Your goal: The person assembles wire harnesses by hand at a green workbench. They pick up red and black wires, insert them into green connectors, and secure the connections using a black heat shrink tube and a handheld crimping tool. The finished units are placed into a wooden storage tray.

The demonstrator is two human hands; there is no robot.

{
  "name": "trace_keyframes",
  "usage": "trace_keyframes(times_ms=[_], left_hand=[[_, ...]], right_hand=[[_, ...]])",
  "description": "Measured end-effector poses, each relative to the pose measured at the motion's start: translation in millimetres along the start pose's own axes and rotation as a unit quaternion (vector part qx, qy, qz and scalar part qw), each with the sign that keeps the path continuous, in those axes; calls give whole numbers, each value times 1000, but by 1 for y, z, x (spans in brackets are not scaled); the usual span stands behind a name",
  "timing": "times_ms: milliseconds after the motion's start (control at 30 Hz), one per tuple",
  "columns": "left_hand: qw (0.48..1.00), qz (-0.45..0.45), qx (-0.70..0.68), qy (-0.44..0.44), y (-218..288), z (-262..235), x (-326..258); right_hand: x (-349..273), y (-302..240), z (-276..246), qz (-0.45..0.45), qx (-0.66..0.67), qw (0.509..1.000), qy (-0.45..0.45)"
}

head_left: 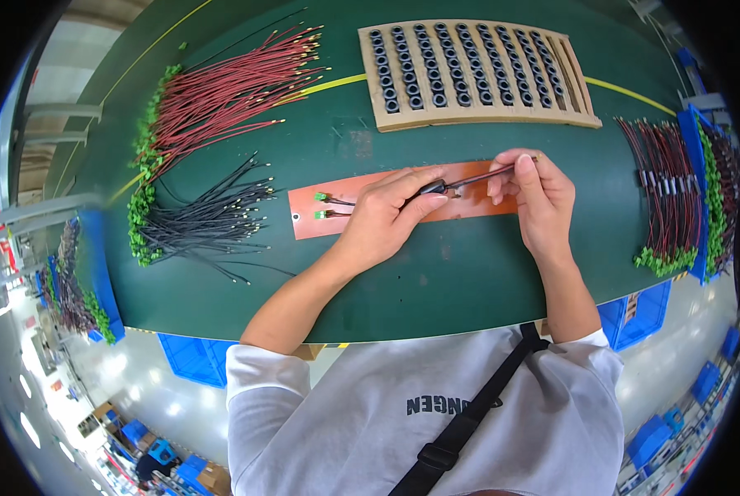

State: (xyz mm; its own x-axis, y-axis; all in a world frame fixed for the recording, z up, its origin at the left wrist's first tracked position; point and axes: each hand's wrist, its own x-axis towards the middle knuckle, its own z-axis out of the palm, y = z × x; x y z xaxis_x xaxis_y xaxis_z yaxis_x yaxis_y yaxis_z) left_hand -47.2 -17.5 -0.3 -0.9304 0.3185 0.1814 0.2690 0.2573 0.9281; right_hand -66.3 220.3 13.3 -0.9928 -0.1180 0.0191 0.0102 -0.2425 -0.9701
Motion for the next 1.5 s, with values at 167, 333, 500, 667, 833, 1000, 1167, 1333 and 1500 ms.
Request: trace_keyframes(times_ms=[167,333,500,667,833,1000,1167,1333,1500], left_hand=[[996,-55,-5,-66,13,-8,3],[994,-86,-19,-62,16,-6,1],[994,-65,44,-71,22,-10,3],[994,-19,85,64,38,-25,-4],[996,0,77,-48,61,-3,-14],[988,118,73,-62,64,10,-19],[916,363,167,-18,39,17,-17],[922,322,208,-51,22,30,-22],[931,304,179,-96,19,43,-14]], right_hand=[[-4,2,-3,-48,-23,999,-6],[-4,-1,0,-51,-18,999,-3],[-2,-2,-3,0,32,999,-20],[-3,7,14,-73,-4,983,-168],[-20,7,29,-166,-88,962,-201],[-36,5,40,-104,84,985,-105],[-30,-86,-18,-46,156,985,57],[-25,-171,-140,-144,-357,904,187],[-12,-246,-322,-37,-655,696,292]])
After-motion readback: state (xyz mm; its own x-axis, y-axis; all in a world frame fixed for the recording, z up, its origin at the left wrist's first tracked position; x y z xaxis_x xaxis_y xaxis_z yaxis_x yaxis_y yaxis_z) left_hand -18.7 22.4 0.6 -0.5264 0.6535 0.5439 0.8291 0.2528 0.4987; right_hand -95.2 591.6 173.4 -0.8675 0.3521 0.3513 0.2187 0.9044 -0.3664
